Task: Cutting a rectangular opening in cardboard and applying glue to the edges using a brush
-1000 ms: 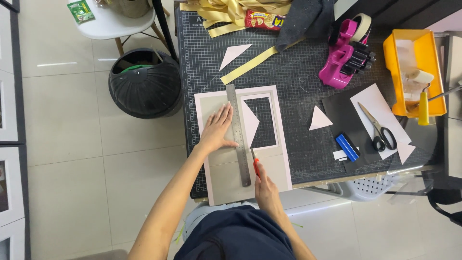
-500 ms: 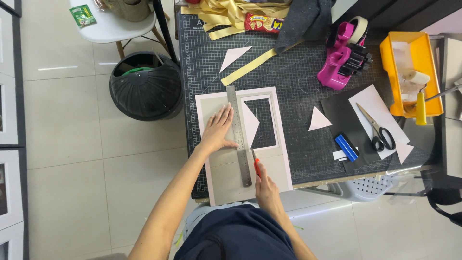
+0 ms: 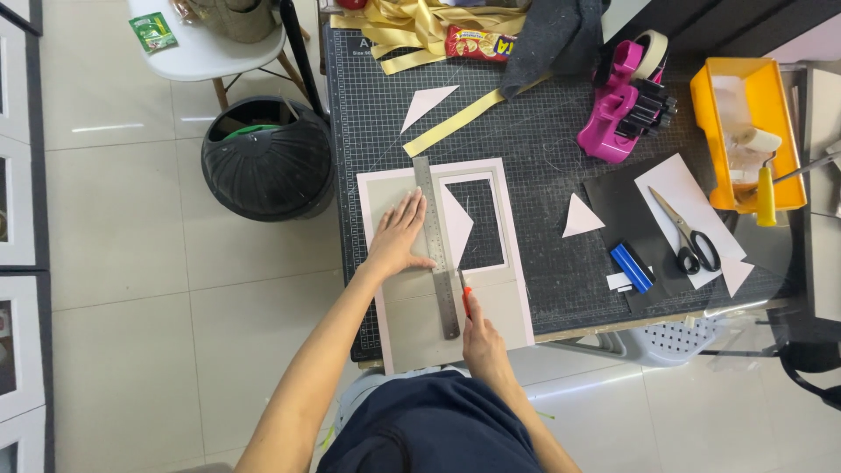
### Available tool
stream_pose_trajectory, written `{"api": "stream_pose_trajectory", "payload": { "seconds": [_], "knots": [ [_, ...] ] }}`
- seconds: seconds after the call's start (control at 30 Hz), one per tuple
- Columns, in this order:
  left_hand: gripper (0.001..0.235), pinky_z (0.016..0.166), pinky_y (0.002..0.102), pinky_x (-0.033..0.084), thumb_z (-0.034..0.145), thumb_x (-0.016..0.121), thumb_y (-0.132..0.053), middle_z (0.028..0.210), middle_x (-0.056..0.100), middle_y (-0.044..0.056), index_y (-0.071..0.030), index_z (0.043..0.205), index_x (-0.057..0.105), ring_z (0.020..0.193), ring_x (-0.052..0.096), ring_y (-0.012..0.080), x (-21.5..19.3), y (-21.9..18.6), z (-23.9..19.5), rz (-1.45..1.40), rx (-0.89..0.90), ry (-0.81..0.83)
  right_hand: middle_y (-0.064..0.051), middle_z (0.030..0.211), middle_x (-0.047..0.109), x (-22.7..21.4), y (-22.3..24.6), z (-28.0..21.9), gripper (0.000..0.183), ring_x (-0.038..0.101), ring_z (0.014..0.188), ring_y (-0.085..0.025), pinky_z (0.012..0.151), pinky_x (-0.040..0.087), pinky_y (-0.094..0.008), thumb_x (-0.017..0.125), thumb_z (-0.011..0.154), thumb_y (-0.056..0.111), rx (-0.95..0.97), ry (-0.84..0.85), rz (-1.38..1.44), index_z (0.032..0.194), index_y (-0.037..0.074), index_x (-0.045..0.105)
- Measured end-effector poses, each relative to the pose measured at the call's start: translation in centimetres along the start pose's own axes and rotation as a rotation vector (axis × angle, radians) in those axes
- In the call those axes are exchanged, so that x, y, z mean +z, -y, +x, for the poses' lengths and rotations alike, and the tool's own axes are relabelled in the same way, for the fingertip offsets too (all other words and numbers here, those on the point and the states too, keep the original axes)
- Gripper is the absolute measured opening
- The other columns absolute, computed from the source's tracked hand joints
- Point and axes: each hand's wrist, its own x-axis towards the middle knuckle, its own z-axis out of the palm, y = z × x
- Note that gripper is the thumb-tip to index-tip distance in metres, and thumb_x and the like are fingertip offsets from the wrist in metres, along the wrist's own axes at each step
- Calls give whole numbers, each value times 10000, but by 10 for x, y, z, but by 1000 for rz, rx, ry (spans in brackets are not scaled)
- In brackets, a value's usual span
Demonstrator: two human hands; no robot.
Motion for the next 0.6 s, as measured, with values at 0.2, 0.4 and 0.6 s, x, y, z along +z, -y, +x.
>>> {"api": "stream_pose_trajectory", "payload": {
  "seconds": [0.2, 0.4, 0.6],
  "knots": [
    [1332, 1257, 489, 65, 683, 758, -705, 1706, -52, 49, -140, 1624, 4, 1560, -34, 234, -5, -3, -2, -13, -5, 9, -164, 974, 643, -8, 9, -4, 516, 726, 922, -402, 821, 609, -488, 284, 1049, 258, 17, 54, -41, 1558, 262, 203],
    [1339, 1253, 510, 70, 682, 776, -688, 1704, -40, 72, -127, 1622, 5, 1560, -32, 252, -8, -7, -1, 7, -10, 25, -159, 987, 614, 12, -6, 5, 622, 730, 915, -395, 825, 611, -481, 326, 1018, 159, -12, 112, -146, 1594, 208, 94],
    [1344, 1247, 560, 38, 672, 782, -683, 1704, -38, 75, -129, 1621, 8, 1557, -35, 290, -6, -19, 5, 62, -13, 45, -194, 970, 625, 6, -1, 6, 649, 731, 895, -431, 790, 623, -501, 369, 993, 116, -38, 101, -125, 1587, 163, 111]
  ]
}}
